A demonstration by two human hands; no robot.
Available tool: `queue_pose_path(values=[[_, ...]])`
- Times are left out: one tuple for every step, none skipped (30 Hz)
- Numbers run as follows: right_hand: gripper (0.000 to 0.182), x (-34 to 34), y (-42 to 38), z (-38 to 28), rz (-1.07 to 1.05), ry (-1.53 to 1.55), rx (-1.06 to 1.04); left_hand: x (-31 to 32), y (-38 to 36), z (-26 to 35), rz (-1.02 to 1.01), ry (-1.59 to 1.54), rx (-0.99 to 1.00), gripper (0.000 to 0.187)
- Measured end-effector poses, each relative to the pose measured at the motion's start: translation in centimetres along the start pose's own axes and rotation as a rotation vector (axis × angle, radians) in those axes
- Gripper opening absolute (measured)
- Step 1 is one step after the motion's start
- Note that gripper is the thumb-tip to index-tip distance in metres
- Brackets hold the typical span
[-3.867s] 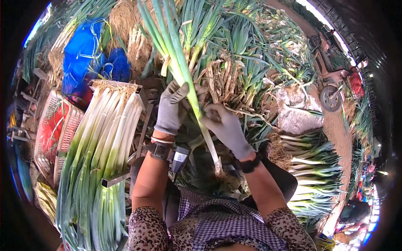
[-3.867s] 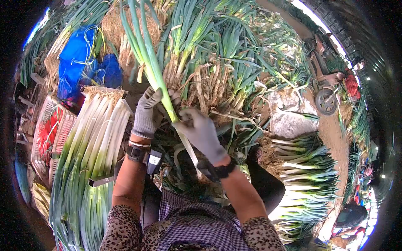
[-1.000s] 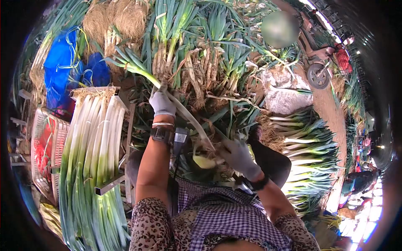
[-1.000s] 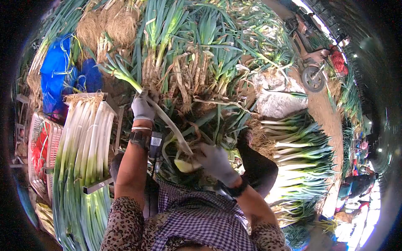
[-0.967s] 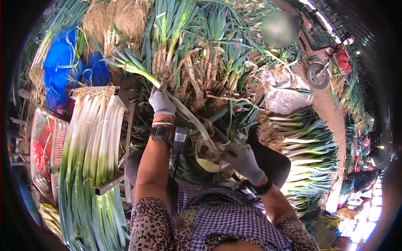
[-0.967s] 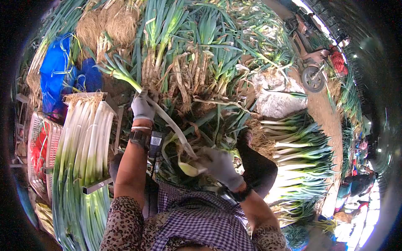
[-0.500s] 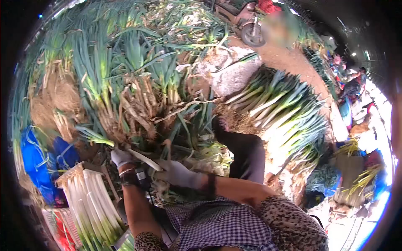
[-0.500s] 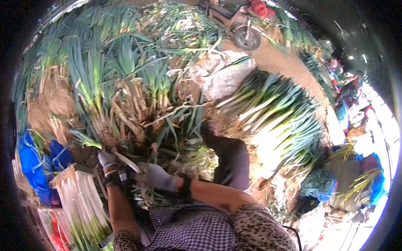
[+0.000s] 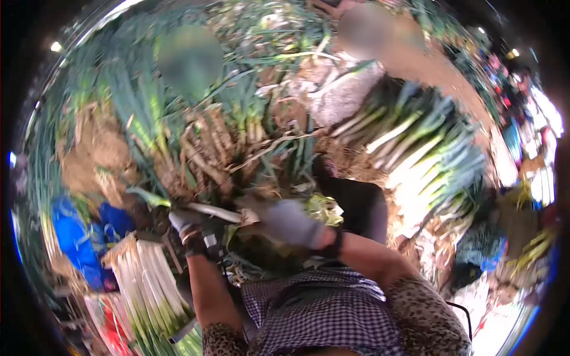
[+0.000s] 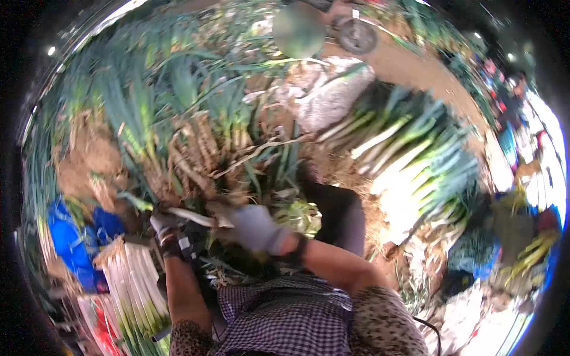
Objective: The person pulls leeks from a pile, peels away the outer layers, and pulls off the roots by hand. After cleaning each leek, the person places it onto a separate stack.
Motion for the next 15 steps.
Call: queue_pose_path(values=[[0.046,0.6,1.0,-0.8,-0.075,0.063,0.032,1.2,-0.1,-0.7,-0.065,-0.096,-0.098,0.018],[0.046,1.1,1.4,-1.5,-0.146,0.126,0.058,1.9,-0.1,-1.4,-0.043,-0.21,-0.063,0.02],[0.041,2.9,1.3,-1.5,-0.038,0.201,-0.042,2.5,-0.3,-1.9,-0.024,-0.321,-0.023,0.026],[0.036,4.3,0.6,-0.6,0.066,0.273,-0.148,1.4,-0.5,-2.3,-0.087,0.128,-0.263,0.034],[0.035,3.8,-0.6,1.0,0.065,0.254,-0.131,3.3,1.2,-6.1,-0.413,-0.751,-0.162,0.034],[0.033,3.3,-2.1,2.3,0.059,0.238,-0.118,5.1,2.2,-10.0,-0.838,-1.579,-0.298,0.034],[0.032,2.6,-3.6,3.3,0.051,0.223,-0.11,1.1,-1.4,-5.4,-0.103,-0.979,-0.567,0.033],[0.032,0.4,-5.1,5.3,0.086,0.278,0.024,1.6,0.7,-8.9,-0.175,-0.793,-0.369,0.03],[0.035,-1.8,-5.8,5.4,0.192,0.241,0.041,3.1,2.4,-13.1,-0.16,-0.849,-0.37,0.029],[0.039,-3.9,-6.6,5.2,0.301,0.202,0.06,3.2,1.4,-11.5,-0.148,-0.904,-0.37,0.029],[0.046,-3.5,-5.5,3.6,0.436,0.059,-0.111,3.7,0.0,-9.6,-0.145,-0.963,-0.372,0.029],[0.052,-4.5,-5.5,1.5,0.41,-0.008,-0.171,4.4,-1.8,-7.0,-0.155,-1.02,-0.375,0.029],[0.057,-5.6,-5.6,-0.5,0.386,-0.074,-0.232,4.6,-3.8,-2.4,-0.159,-0.608,-0.246,0.03],[0.052,-4.0,-4.6,0.5,0.419,-0.187,-0.227,5.1,-5.2,2.0,-0.149,-0.204,-0.097,0.03],[0.05,-5.0,-4.9,2.0,0.369,-0.2,-0.132,6.8,-5.3,3.0,-0.301,-0.751,-0.202,0.03]])
Point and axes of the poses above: each hand's wrist, its own y-axis towards the middle knuckle, its own x-axis out of the palm, z = x × y, the point moved 7 cm from there along y, towards the middle knuckle, and after that the axes turned 10 degrees about -x, right-handed, at the moved point
